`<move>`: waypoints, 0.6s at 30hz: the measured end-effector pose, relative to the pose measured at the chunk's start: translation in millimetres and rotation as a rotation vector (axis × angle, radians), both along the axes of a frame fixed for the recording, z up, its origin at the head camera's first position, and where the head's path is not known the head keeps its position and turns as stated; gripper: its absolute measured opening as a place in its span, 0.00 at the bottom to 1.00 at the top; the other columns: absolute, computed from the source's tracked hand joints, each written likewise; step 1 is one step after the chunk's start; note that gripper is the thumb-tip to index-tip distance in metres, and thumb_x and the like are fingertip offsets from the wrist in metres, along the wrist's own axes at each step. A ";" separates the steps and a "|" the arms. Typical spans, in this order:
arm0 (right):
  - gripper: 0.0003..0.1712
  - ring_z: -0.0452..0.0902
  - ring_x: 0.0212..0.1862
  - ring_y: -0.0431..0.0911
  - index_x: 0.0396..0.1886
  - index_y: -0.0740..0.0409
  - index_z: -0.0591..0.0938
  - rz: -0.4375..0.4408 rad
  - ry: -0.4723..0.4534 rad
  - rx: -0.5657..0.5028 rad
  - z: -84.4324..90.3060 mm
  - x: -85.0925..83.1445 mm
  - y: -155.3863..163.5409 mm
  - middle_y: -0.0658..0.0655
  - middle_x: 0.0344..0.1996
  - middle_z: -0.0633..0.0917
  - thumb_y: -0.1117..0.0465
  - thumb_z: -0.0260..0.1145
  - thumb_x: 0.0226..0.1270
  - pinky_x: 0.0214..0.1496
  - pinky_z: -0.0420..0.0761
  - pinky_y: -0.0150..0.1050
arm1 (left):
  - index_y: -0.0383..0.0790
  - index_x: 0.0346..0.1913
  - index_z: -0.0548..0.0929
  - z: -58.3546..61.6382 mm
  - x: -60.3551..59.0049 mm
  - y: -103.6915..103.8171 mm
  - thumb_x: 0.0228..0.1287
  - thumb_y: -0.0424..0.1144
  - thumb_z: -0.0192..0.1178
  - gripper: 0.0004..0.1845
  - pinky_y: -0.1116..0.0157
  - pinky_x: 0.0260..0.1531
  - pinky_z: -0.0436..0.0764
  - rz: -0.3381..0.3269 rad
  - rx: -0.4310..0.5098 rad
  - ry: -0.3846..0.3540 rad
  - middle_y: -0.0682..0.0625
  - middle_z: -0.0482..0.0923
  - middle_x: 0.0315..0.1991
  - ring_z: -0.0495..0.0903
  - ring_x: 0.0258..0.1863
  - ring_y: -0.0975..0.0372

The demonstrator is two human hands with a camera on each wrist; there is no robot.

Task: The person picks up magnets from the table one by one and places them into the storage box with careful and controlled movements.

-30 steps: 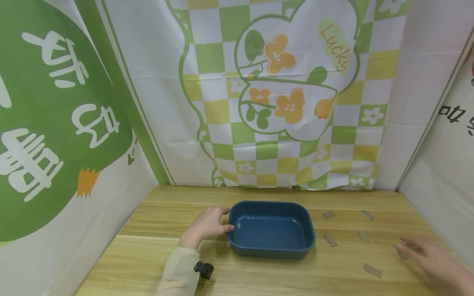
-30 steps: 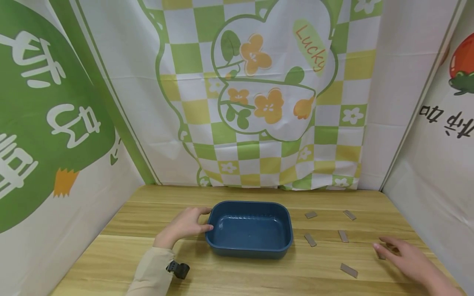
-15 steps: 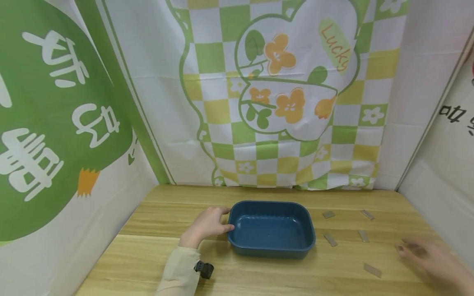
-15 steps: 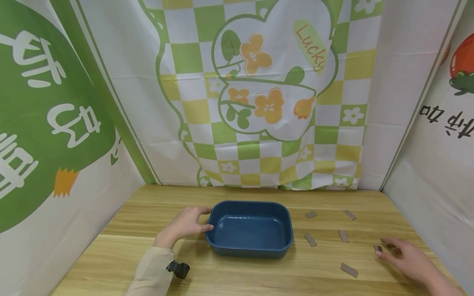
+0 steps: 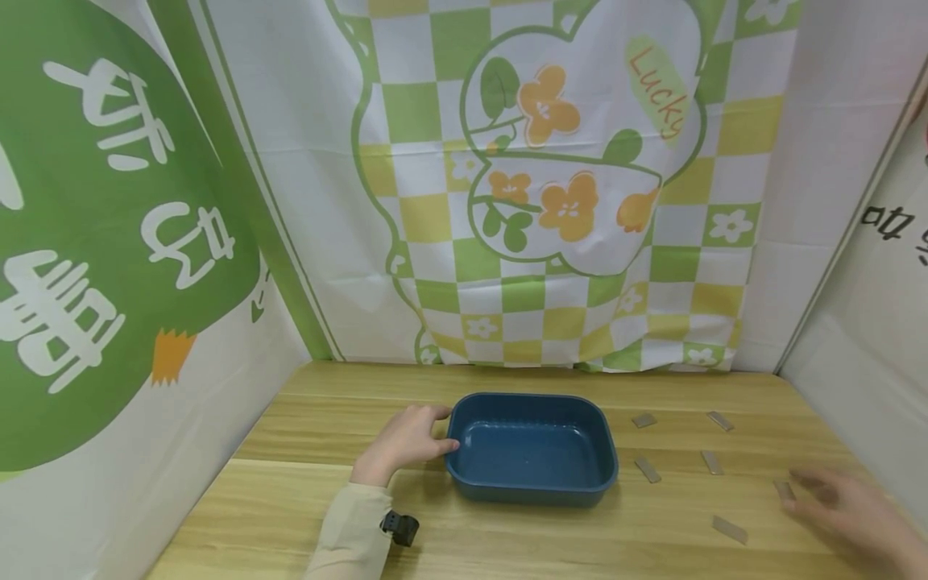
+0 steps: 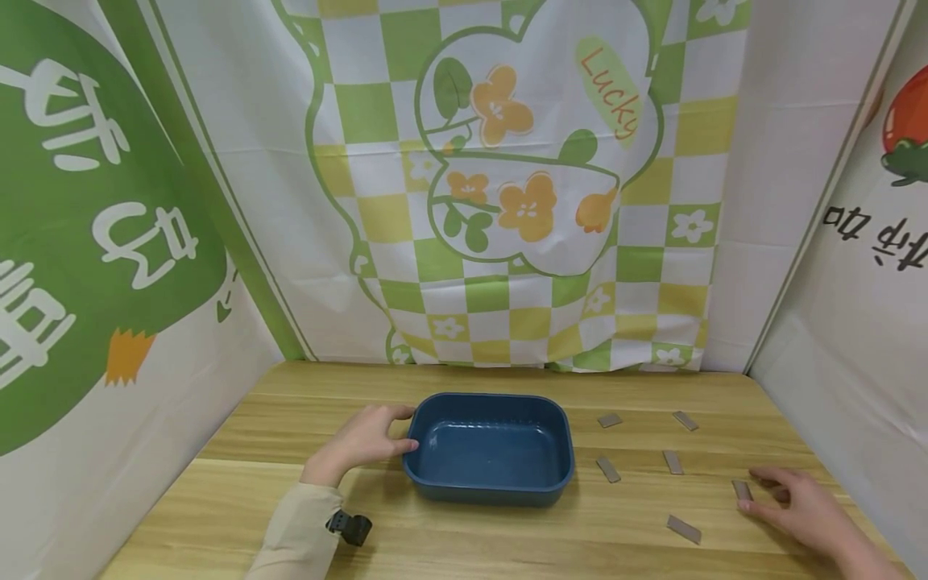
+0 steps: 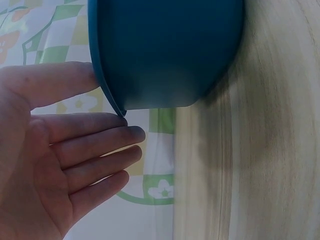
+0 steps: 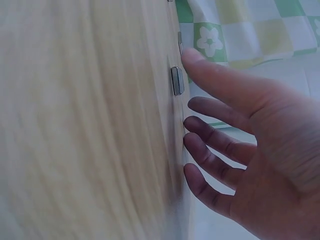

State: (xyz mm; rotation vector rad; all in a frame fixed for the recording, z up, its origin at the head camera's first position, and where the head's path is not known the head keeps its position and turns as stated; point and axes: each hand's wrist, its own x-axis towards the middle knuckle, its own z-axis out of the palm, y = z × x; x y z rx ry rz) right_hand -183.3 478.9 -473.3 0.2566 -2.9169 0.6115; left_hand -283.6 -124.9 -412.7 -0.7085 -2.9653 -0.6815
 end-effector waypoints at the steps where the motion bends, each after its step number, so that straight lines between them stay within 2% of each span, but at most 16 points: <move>1: 0.31 0.80 0.36 0.62 0.50 0.75 0.76 -0.003 0.004 0.005 -0.1 -0.1 0.0 0.76 0.45 0.80 0.54 0.70 0.57 0.32 0.81 0.53 | 0.36 0.58 0.78 0.0 -0.1 0.0 0.56 0.48 0.67 0.29 0.47 0.54 0.76 -0.001 0.001 0.000 0.42 0.79 0.56 0.77 0.56 0.46; 8: 0.31 0.79 0.38 0.64 0.50 0.76 0.76 -0.010 -0.020 -0.005 1.9 0.1 -0.8 0.79 0.47 0.78 0.53 0.69 0.58 0.33 0.80 0.58 | 0.37 0.58 0.78 -0.5 -0.8 -0.2 0.56 0.48 0.67 0.29 0.48 0.54 0.76 0.005 -0.001 -0.006 0.42 0.79 0.56 0.77 0.56 0.46; 18: 0.33 0.79 0.40 0.63 0.51 0.76 0.74 -0.051 -0.122 -0.043 4.0 -4.5 -0.2 0.80 0.46 0.78 0.50 0.67 0.61 0.35 0.80 0.58 | 0.37 0.59 0.78 -1.0 -0.6 -0.2 0.55 0.48 0.67 0.29 0.48 0.53 0.77 0.002 -0.002 -0.008 0.43 0.79 0.56 0.77 0.56 0.47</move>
